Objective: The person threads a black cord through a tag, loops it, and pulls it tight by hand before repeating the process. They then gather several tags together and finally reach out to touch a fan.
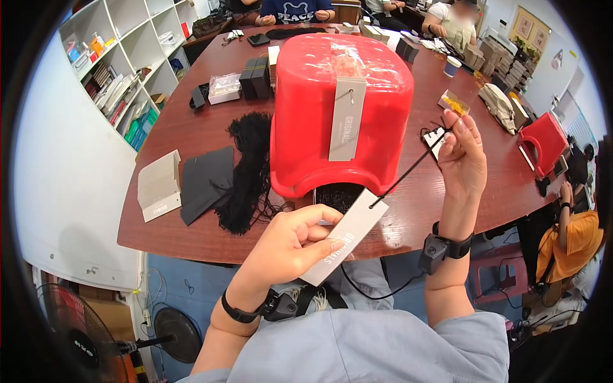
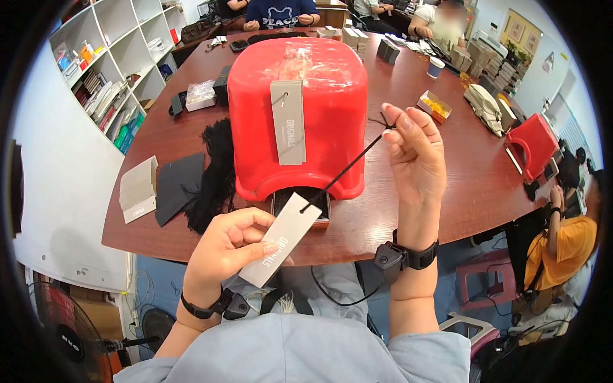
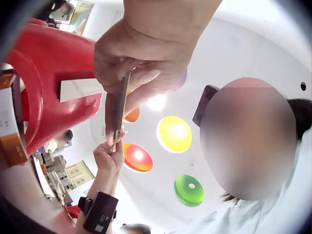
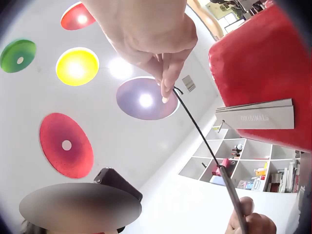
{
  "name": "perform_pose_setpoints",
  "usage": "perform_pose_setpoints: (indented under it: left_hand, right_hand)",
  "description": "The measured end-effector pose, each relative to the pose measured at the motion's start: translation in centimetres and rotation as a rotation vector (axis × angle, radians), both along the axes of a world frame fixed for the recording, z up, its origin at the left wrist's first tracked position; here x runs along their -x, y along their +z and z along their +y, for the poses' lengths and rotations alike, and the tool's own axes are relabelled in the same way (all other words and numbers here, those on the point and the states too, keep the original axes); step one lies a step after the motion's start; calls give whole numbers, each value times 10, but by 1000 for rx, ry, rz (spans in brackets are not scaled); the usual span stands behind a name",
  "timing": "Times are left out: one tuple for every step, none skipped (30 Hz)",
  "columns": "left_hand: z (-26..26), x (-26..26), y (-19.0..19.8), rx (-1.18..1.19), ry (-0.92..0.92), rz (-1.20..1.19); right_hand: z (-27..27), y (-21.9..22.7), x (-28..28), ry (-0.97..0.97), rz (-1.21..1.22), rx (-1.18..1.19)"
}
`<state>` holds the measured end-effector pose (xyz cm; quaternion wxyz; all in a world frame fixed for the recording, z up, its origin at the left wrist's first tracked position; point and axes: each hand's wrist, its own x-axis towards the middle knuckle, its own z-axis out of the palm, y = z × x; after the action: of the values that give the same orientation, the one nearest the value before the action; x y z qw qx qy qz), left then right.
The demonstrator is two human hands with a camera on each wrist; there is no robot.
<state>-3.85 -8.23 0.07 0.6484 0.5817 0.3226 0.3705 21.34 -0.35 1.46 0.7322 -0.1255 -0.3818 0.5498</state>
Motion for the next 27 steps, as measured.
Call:
perform_pose_setpoints:
  left_hand:
    - [0,-1,2,57,-44,-32]
    - [2,-1,3,57,-46,-31]
    - [4,0,4,135,-109,-93]
    - [6,-1,5,215,-173,-154]
    - [7,-2,7,216,-178,-152]
    - [9,-4,9,250,-134,-177]
    - [11,-7,10,283,-92,-202]
    - [14,-12,8,282,-98,-203]
    - [19,-17,3,264,-56,-202]
    - [22,-25,1,246,-14,-202]
    - [22,-37,1,232,75,-219]
    - [26,-45,-7,192,98,-151]
    - [28,-54,-11,178,106,-172]
    - [29,-63,-15,165,114,-193]
    - [31,-69,-22,80,99,-133]
    - [32,-75,-28,12,105,-126]
    - [31,-76,-31,-98,128,-49]
    - [30,-77,-33,-209,153,29]
    - [28,-75,-34,-209,159,27]
    - [27,-70,-34,-222,146,51]
    - [25,-64,-35,-234,138,78]
    - [24,-58,-39,-226,157,83]
    - [25,-51,-45,-257,127,115]
    - [23,-42,-49,-283,102,151]
    - [20,-34,-46,-287,135,200]
    - [19,-26,-48,-267,164,214]
    - [18,-17,-51,-255,184,289]
  right_hand:
    - [0,-1,1,-1,0,2]
    - [0,-2,2,-59,-15,-22]
    - [0,-4,2,-118,-31,-47]
    - [2,-7,1,-123,-31,-48]
    - [4,-12,1,-180,-131,15]
    - [4,-12,4,-237,-232,78]
    - [-1,-11,12,-326,-343,156]
    - [-10,-13,17,-332,-344,156]
    - [-22,-17,21,-361,-523,205]
    - [-36,-21,23,-387,-703,254]
    - [-52,-25,24,-235,-832,265]
    - [-69,-29,26,-80,-954,277]
    - [-84,-30,33,27,-1022,336]
    - [-92,-31,39,136,-1086,396]
    - [-93,-34,37,133,-1085,404]
    - [-93,-39,34,91,-986,461]
    - [-91,-44,29,51,-887,513]
    - [-84,-48,15,-58,-873,537]
    - [-72,-48,0,-231,-926,440]
    - [-59,-48,-21,-337,-984,404]
    - [-46,-44,-40,-483,-1085,418]
    - [-30,-41,-60,-544,-1166,438]
    - [-11,-44,-80,-538,-1240,358]
    - [1,-39,-91,-456,-1351,406]
    - [22,-51,-116,-320,-1482,455]
    - [34,-58,-127,-256,-1580,518]
    - [45,-68,-138,-335,-1797,496]
